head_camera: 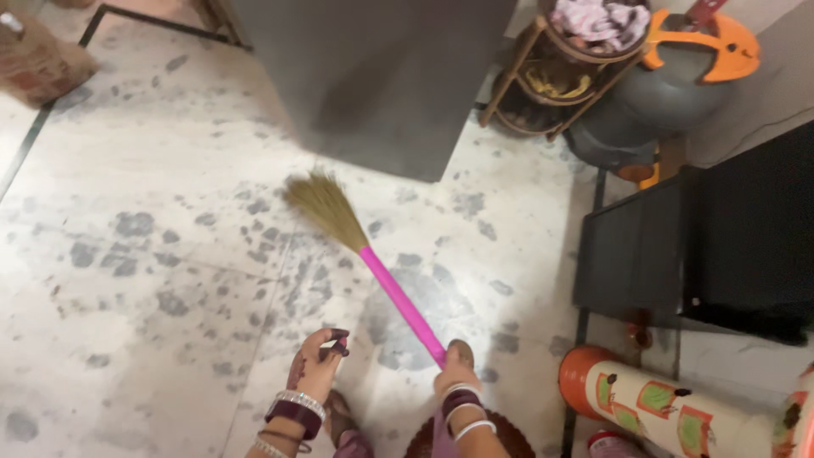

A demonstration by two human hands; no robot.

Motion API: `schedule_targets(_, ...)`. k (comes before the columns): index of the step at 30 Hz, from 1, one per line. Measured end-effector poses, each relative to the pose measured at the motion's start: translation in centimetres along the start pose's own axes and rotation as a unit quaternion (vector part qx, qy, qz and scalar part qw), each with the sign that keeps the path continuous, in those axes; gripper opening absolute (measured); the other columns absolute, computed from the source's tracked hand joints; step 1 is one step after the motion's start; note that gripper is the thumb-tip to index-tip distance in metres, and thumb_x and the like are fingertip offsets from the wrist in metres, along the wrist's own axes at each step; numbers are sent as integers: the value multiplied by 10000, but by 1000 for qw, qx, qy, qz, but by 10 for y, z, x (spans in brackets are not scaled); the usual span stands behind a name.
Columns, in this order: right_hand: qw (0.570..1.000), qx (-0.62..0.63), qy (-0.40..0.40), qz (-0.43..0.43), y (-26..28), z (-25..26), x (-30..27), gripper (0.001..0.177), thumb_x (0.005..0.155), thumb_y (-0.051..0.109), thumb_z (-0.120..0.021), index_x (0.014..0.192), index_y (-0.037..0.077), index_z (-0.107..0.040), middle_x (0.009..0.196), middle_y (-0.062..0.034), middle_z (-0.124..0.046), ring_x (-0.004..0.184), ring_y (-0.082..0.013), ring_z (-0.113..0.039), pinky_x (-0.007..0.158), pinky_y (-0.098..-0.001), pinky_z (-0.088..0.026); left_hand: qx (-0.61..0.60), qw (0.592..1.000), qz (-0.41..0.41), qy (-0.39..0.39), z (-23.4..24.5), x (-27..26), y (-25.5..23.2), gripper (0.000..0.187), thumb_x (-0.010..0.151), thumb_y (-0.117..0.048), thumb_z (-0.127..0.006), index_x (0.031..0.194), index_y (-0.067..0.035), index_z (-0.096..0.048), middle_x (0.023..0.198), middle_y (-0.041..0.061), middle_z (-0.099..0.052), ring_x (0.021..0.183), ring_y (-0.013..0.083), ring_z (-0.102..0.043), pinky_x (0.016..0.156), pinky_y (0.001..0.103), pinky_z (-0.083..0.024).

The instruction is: The person sweeps the tiled floor with a pink-handled broom, moving around a doorway and a sink area. They pick up a brown mat to sweep underneath it, then place it back down and continue sweeping the rest of the floor.

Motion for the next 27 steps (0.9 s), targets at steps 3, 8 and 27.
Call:
schedule_targets(3,996,82,6,-34,-32,-13,-11,850,818,565,-758,1478,121,-459,1301,-200,-647,1200,-344,-652,1045,-419,-501,17,1000,-8,21,21,5,23,189,921,-138,-701,1098,-74,-726,1012,38,-774,883,133,-768,786,275,-557)
schedule_targets(8,973,176,-73,-128,-115,-12,-68,826,753,697,-740,1289,68,-713,1114,-200,-765,1096,-329,-725,975,-423,-546,-41,998,-26,32,24,-3,55,264,856,-29,-653,1111,-66,-706,1009,56,-763,865,163,-753,751,302,-569)
schedule_targets(27,953,6,148,-264,-200,-128,-59,1017,929,829,-313,1305,-37,-689,1313,-276,-672,1302,-351,-630,1098,-440,-486,-14,996,18,88,-23,-24,79,210,895,-86,-641,1087,-49,-717,1002,51,-779,860,144,-774,796,283,-585)
Point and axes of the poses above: each hand's wrist, its own x-axis towards the middle knuckle, its own z-axis out of the back of the hand, y = z × x, the point moved 2 cm from there along x, towards the middle knuckle
